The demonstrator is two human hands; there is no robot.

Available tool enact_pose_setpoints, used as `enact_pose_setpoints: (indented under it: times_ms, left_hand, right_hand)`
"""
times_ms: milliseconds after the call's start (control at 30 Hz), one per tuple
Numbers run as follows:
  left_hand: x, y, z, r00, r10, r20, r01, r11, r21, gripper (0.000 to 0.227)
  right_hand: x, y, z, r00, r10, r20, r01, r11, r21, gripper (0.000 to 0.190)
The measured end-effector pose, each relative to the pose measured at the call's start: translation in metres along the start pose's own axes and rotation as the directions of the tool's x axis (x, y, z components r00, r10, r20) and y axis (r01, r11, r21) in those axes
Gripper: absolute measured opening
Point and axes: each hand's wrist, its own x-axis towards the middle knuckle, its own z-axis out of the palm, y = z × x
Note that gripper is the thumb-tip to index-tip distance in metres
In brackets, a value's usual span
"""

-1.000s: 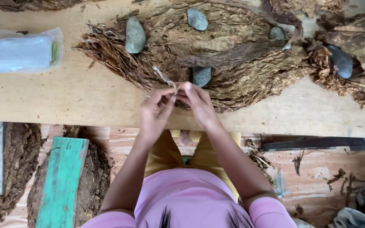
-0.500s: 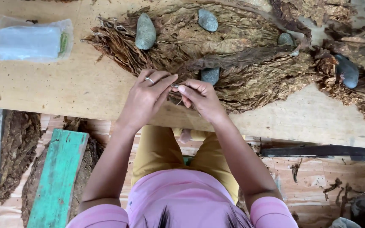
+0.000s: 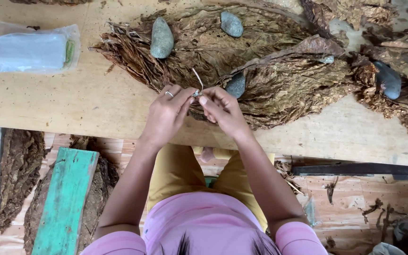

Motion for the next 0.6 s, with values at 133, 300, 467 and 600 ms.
enact_pose_setpoints:
  times_ms: [133, 300, 467, 600]
  left_hand:
    - [-0.001, 0.008, 0.004, 0.996, 0.084, 0.029, -0.089, 0.960, 0.265, 0.013]
    - [0.003, -0.003, 0.020, 0.998, 0.020, -0.055, -0.016, 0.997, 0.077, 0.013]
    - [0.012, -0.026, -0.008, 0.846, -0.467, -0.259, 0.223, 0.749, -0.624, 0.019]
    - [0.017, -0.024, -0.019, 0.824, -0.519, -0.228, 0.234, 0.678, -0.697, 0.019]
  right_hand:
    - [0.003, -0.005, -0.009, 0.997, -0.083, -0.004, 0.079, 0.966, -0.245, 0.014]
    - [0.002, -0.001, -0.002, 0.985, -0.159, -0.066, 0.129, 0.936, -0.329, 0.019]
    - [-0.016, 0.018, -0.012, 0.926, -0.331, -0.180, 0.198, 0.834, -0.514, 0.016]
    - [-0.061, -0.007, -0.055, 0.856, -0.485, -0.182, 0.254, 0.699, -0.668, 0.010]
